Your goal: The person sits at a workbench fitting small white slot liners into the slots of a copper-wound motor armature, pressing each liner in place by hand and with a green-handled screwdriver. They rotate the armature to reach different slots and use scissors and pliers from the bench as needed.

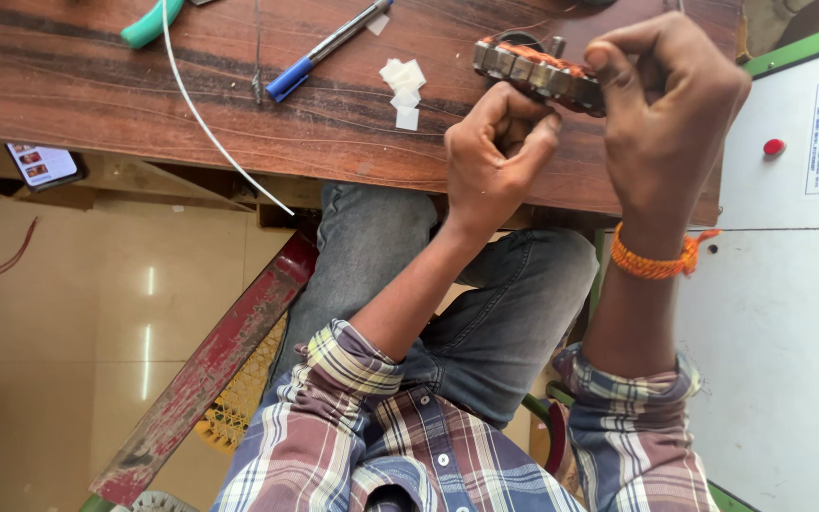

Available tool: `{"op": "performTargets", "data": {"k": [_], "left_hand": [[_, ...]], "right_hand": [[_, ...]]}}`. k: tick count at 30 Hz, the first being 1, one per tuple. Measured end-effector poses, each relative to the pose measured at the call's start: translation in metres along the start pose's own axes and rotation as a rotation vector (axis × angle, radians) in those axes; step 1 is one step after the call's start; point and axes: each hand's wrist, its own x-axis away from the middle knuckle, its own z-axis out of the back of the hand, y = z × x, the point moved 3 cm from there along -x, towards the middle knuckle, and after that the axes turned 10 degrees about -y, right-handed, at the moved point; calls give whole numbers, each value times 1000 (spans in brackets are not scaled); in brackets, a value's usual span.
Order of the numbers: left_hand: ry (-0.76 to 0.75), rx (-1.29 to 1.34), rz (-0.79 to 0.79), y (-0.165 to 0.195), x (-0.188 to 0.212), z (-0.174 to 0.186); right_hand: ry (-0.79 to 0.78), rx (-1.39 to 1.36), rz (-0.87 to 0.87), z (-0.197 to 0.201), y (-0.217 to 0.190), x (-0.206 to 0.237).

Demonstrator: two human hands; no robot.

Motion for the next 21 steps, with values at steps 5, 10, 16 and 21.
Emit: {"op": "performTargets", "data": {"k": [5,10,16,21], "left_hand": [[20,34,22,1,-1,-1],[25,-1,21,5,-1,-2],[78,-50,-4,5,4,-5],[98,-85,-13,3,7,-7]], "right_hand": [[-48,-155,-39,-3,14,-11],[100,-292,-161,-1,32,16],[160,-135,-30,-11,48,58],[188,-242,-23,-28,58,75]]}}
